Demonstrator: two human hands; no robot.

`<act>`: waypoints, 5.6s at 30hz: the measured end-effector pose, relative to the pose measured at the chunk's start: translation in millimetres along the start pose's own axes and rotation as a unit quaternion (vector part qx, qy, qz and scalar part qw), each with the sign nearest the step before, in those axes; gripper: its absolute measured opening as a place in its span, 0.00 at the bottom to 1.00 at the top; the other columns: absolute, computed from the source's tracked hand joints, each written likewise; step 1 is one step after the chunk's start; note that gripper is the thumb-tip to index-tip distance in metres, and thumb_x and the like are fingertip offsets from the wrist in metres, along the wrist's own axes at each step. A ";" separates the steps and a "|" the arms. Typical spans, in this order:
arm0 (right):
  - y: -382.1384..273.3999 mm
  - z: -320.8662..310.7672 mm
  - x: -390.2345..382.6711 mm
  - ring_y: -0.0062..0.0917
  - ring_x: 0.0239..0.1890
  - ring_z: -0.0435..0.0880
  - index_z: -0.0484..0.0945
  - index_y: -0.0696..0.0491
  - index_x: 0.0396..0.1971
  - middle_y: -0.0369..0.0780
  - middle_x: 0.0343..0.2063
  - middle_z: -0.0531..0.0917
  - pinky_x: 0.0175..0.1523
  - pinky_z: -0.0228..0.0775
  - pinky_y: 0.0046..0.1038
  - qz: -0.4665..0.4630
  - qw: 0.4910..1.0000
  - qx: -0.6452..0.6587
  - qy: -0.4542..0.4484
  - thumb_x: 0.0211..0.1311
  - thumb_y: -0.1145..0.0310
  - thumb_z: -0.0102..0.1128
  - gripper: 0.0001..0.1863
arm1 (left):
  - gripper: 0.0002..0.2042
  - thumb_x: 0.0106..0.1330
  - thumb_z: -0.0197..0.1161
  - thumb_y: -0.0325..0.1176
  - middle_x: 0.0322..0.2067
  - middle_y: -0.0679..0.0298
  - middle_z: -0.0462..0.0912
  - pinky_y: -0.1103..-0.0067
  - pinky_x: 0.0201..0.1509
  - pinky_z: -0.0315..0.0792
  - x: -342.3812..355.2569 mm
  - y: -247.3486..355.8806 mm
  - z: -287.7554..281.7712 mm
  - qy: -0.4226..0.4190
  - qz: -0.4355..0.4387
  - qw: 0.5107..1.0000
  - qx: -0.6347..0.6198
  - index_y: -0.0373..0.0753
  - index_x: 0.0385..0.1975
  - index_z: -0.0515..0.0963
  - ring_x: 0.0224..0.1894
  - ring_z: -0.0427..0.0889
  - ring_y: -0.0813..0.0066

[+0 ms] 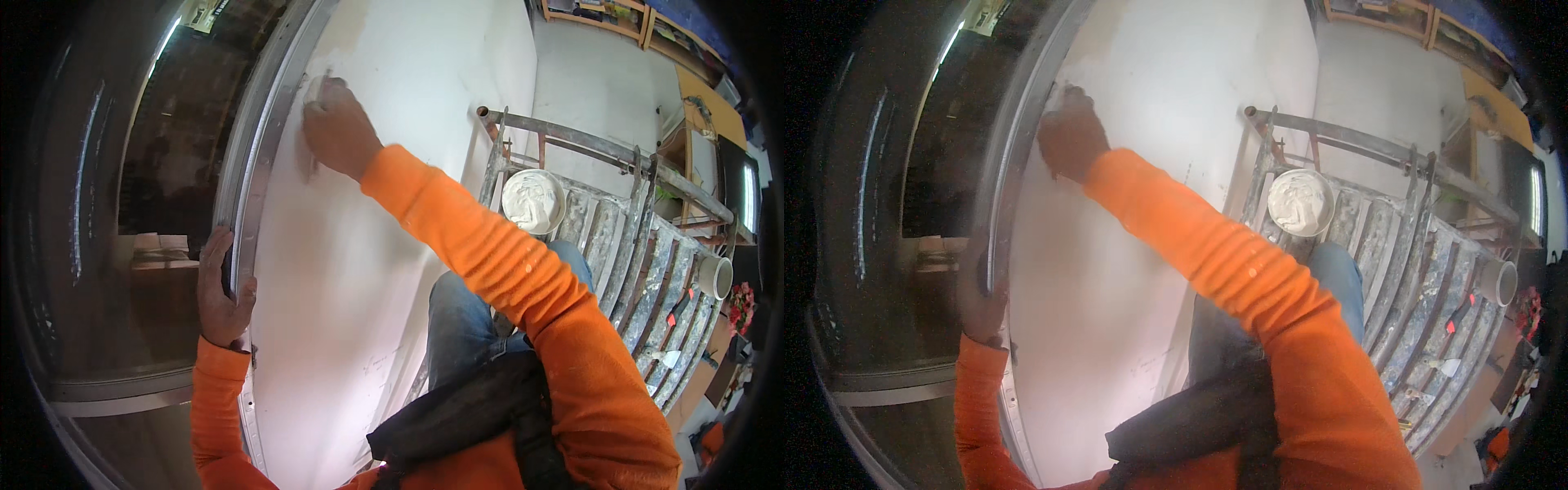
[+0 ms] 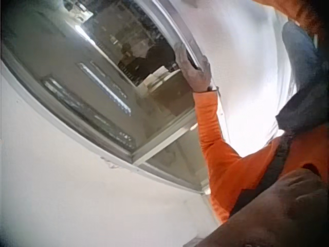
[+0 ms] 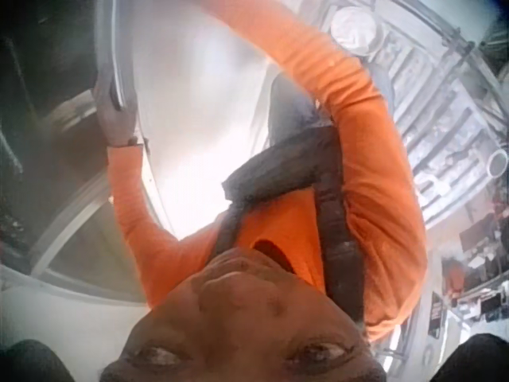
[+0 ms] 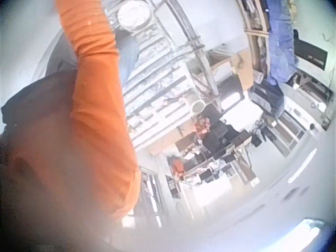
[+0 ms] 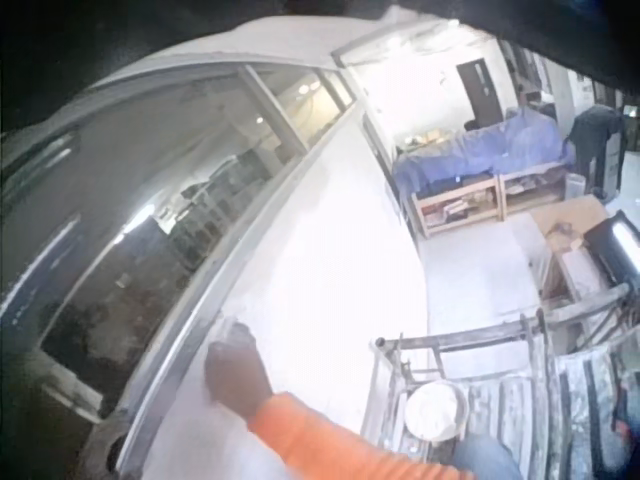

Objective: The person applies joint compound to a drywall surface using a spreader, repeatedly scooping compound from a container and smoothing it onto the wall.

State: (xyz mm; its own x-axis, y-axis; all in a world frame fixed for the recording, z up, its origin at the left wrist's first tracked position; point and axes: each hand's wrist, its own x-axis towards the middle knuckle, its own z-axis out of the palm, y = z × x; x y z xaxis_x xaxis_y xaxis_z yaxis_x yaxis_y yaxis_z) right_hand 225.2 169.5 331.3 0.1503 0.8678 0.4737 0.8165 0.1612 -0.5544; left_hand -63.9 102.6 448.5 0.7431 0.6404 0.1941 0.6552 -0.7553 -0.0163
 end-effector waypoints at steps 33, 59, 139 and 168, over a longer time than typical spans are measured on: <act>83.9 22.2 3.4 0.42 0.55 0.80 0.76 0.47 0.63 0.41 0.57 0.83 0.59 0.72 0.40 0.070 0.931 0.337 0.124 0.69 0.66 0.55 0.23 | 0.32 0.73 0.60 0.53 0.61 0.50 0.74 0.66 0.67 0.72 39.8 -10.1 24.4 0.034 -0.095 0.981 -0.163 0.35 0.66 0.64 0.61 0.77 0.62; 90.9 -20.4 40.4 0.45 0.41 0.85 0.84 0.63 0.50 0.54 0.43 0.85 0.47 0.79 0.48 -0.021 0.979 0.205 0.006 0.64 0.67 0.59 0.19 | 0.44 0.70 0.50 0.69 0.65 0.50 0.69 0.62 0.67 0.72 27.6 -13.2 20.9 0.019 -0.116 0.977 -0.175 0.35 0.70 0.57 0.65 0.72 0.58; 223.0 33.5 141.6 0.46 0.54 0.82 0.78 0.56 0.60 0.50 0.54 0.83 0.63 0.72 0.43 0.108 0.875 0.267 0.390 0.66 0.74 0.42 0.24 | 0.42 0.72 0.46 0.67 0.68 0.49 0.67 0.59 0.71 0.66 22.2 -16.9 21.0 0.029 -0.092 0.981 -0.171 0.35 0.72 0.56 0.68 0.69 0.55; 202.5 -25.0 95.7 0.48 0.47 0.85 0.83 0.59 0.49 0.52 0.44 0.87 0.56 0.76 0.44 0.048 0.901 0.323 0.285 0.68 0.69 0.44 0.19 | 0.44 0.67 0.56 0.70 0.64 0.57 0.70 0.63 0.67 0.70 37.5 -9.4 25.6 0.007 -0.119 0.973 -0.199 0.37 0.69 0.61 0.64 0.72 0.61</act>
State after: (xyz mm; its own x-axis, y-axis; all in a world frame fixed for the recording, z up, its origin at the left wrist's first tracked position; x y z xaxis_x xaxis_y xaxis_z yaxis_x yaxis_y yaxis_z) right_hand 418.8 273.4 281.5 0.6158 0.5396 0.5742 0.3166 0.4978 -0.8074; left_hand -38.7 137.3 430.8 0.5729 0.8042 0.1586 0.7025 -0.5814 0.4104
